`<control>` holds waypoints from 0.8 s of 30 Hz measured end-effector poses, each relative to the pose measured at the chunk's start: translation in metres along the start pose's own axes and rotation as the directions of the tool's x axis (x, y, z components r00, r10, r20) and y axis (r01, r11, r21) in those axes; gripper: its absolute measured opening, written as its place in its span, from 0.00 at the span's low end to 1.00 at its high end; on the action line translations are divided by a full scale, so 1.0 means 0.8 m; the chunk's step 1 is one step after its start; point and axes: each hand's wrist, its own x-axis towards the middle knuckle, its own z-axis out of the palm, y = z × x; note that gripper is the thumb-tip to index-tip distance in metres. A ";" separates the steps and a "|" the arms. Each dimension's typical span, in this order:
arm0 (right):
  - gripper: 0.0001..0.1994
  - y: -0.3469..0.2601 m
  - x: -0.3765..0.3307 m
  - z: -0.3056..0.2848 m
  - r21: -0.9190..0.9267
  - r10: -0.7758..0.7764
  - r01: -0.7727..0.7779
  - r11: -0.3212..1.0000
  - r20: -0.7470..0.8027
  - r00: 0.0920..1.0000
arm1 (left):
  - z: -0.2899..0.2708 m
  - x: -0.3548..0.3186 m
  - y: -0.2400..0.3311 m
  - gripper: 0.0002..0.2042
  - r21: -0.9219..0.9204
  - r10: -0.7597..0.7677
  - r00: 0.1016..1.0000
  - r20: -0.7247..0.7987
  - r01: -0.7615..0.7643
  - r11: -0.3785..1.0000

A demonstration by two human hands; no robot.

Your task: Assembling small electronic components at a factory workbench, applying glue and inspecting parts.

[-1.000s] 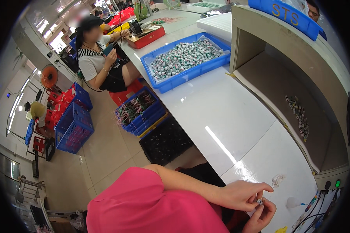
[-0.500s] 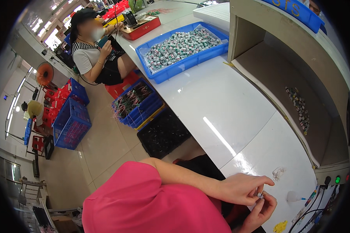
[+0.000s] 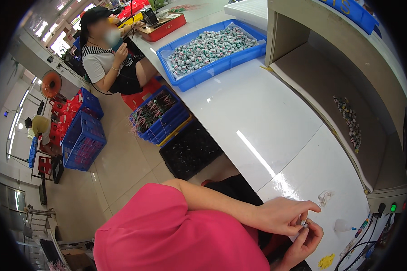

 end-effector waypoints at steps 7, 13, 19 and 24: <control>0.08 -0.004 0.000 0.004 0.019 0.025 -0.025 1.000 -0.001 1.000 | -0.003 -0.001 0.001 0.25 -0.007 -0.005 1.000 0.003 0.005 1.000; 0.08 -0.001 -0.002 0.004 0.016 0.018 -0.018 1.000 -0.010 1.000 | -0.004 -0.003 0.001 0.25 0.007 0.006 1.000 0.000 -0.006 1.000; 0.08 0.000 -0.002 0.001 0.030 0.016 -0.017 0.999 0.014 1.000 | -0.002 -0.004 -0.002 0.26 0.012 0.011 1.000 -0.009 -0.011 1.000; 0.08 0.001 -0.003 0.002 0.051 0.063 -0.063 0.997 0.004 0.998 | -0.001 -0.005 -0.002 0.27 0.024 0.031 0.999 -0.024 -0.030 0.999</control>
